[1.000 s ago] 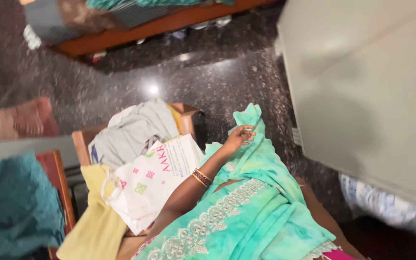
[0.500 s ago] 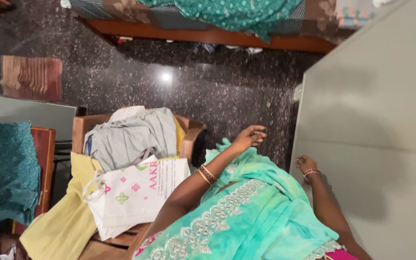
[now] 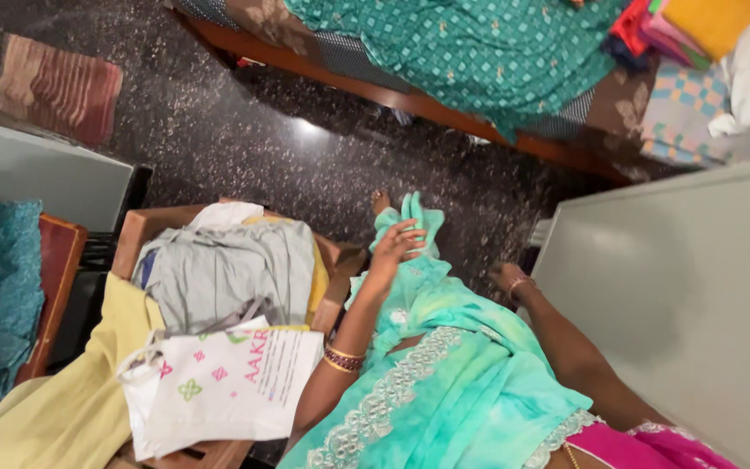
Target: The person picks up folded clothes from the floor and places them neatly inside a cupboard.
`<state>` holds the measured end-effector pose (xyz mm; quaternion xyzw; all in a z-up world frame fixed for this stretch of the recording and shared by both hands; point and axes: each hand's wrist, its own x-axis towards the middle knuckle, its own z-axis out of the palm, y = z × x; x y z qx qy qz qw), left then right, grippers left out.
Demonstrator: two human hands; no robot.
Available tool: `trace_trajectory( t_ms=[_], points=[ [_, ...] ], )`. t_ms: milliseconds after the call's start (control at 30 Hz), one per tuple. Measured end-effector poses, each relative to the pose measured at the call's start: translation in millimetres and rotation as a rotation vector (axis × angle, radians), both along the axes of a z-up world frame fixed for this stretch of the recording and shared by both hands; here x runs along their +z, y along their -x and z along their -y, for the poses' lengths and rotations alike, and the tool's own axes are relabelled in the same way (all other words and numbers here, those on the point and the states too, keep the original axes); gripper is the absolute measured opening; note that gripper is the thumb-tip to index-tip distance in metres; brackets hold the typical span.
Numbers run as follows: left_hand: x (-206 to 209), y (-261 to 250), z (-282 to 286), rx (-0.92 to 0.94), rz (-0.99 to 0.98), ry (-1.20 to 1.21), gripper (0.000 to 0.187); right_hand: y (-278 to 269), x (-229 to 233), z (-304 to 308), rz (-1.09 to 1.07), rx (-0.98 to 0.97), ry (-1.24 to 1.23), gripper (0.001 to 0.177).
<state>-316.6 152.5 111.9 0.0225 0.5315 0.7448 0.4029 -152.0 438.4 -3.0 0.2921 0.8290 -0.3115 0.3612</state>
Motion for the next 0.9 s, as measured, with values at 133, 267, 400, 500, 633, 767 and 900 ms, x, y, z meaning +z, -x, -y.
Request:
trace_trajectory(
  t_ms=[133,267,400,500,633,767,900],
  points=[
    [-6,68,7,0.105,-0.022,0.058,0.042,87,-2,-8,-0.129,-0.087,0.104,0.038],
    [26,150,-8,0.104,-0.159,0.076,0.041,160,-34,-22,-0.109,0.097,-0.016,0.040],
    [55,227,-22,0.097,-0.212,0.067,0.041,238,-40,-25,-0.059,0.273,-0.076,0.037],
    [66,273,-27,0.092,-0.244,0.059,0.039,297,-18,-30,-0.172,0.170,-0.038,0.034],
    [82,305,-30,0.062,-0.281,0.059,0.040,365,-4,-18,-0.279,-0.030,0.084,0.026],
    [87,322,-29,0.021,-0.279,0.122,0.040,422,-32,-17,-0.221,-0.453,0.486,0.021],
    [76,337,-28,0.101,-0.255,0.147,0.041,512,-31,-37,-0.170,-0.383,0.590,0.023]
  ],
)
